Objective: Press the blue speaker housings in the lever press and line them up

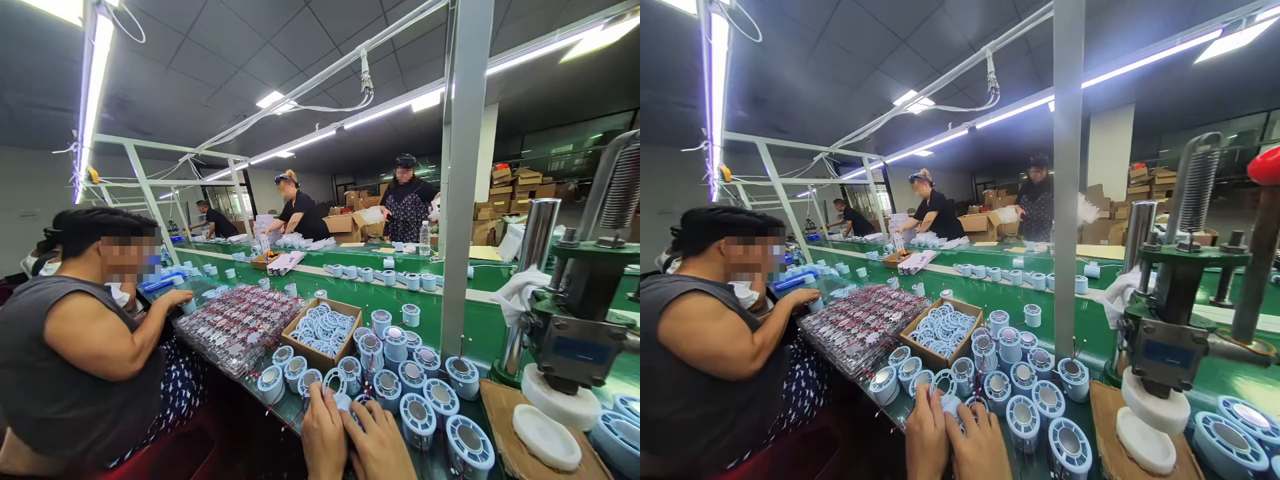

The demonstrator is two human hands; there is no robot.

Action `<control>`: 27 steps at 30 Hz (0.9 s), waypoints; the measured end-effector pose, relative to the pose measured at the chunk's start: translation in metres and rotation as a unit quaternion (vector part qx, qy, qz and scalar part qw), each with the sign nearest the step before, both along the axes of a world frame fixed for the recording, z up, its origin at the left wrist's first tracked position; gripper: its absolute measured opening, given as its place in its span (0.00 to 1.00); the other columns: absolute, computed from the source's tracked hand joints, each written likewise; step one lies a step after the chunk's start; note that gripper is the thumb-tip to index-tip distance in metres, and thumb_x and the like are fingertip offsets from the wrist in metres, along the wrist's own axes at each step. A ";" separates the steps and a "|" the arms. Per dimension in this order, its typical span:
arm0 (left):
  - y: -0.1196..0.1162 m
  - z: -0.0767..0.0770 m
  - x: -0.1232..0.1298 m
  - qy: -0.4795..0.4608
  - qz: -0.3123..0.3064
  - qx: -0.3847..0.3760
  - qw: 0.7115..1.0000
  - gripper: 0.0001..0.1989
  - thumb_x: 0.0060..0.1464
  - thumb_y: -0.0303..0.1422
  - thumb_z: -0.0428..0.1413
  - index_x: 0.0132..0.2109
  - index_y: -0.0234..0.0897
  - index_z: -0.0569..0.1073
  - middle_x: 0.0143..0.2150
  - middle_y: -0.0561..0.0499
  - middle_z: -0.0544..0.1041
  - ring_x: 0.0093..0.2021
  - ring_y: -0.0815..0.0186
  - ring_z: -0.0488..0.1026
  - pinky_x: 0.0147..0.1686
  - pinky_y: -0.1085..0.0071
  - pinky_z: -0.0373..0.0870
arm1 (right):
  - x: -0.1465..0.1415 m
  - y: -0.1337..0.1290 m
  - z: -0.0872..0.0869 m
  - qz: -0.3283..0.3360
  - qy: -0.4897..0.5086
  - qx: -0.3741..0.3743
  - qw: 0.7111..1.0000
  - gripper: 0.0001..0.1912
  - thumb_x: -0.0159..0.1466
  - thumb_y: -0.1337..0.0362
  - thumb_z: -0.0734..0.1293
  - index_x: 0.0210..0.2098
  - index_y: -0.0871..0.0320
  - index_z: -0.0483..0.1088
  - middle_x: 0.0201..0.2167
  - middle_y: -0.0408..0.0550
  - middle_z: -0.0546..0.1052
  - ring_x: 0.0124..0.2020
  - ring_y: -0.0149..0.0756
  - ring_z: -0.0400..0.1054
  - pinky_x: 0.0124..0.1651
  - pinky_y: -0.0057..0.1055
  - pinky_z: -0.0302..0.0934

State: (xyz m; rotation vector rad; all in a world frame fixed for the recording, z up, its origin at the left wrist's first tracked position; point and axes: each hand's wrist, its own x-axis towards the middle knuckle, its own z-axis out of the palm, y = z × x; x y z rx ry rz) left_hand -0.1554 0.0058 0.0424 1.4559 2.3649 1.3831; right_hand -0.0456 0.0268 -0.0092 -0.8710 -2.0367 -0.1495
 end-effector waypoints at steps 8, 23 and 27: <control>0.018 0.036 -0.010 0.129 0.018 -0.145 0.981 0.12 0.65 0.30 0.39 0.45 0.34 0.66 0.30 0.39 0.77 0.32 0.47 0.77 0.27 0.68 0.50 | -0.008 -0.001 0.029 0.015 -0.042 -0.233 0.971 0.29 0.56 0.67 0.72 0.56 0.45 0.68 0.53 0.36 0.74 0.50 0.44 0.67 0.52 0.41 0.58; 0.000 -0.008 -0.022 0.024 0.028 0.020 0.999 0.19 0.57 0.45 0.38 0.43 0.38 0.66 0.46 0.36 0.78 0.49 0.50 0.76 0.46 0.59 0.72 | -0.006 0.004 0.075 -0.005 -0.073 -0.345 0.936 0.21 0.60 0.64 0.68 0.53 0.49 0.72 0.48 0.52 0.76 0.53 0.53 0.68 0.55 0.48 0.61; -0.009 -0.007 -0.024 -0.047 0.027 0.071 0.996 0.20 0.60 0.49 0.40 0.41 0.41 0.70 0.40 0.44 0.80 0.42 0.53 0.78 0.42 0.62 0.73 | 0.000 0.005 0.086 -0.014 -0.050 -0.358 0.932 0.13 0.63 0.61 0.66 0.47 0.49 0.75 0.43 0.49 0.79 0.48 0.49 0.73 0.50 0.42 0.64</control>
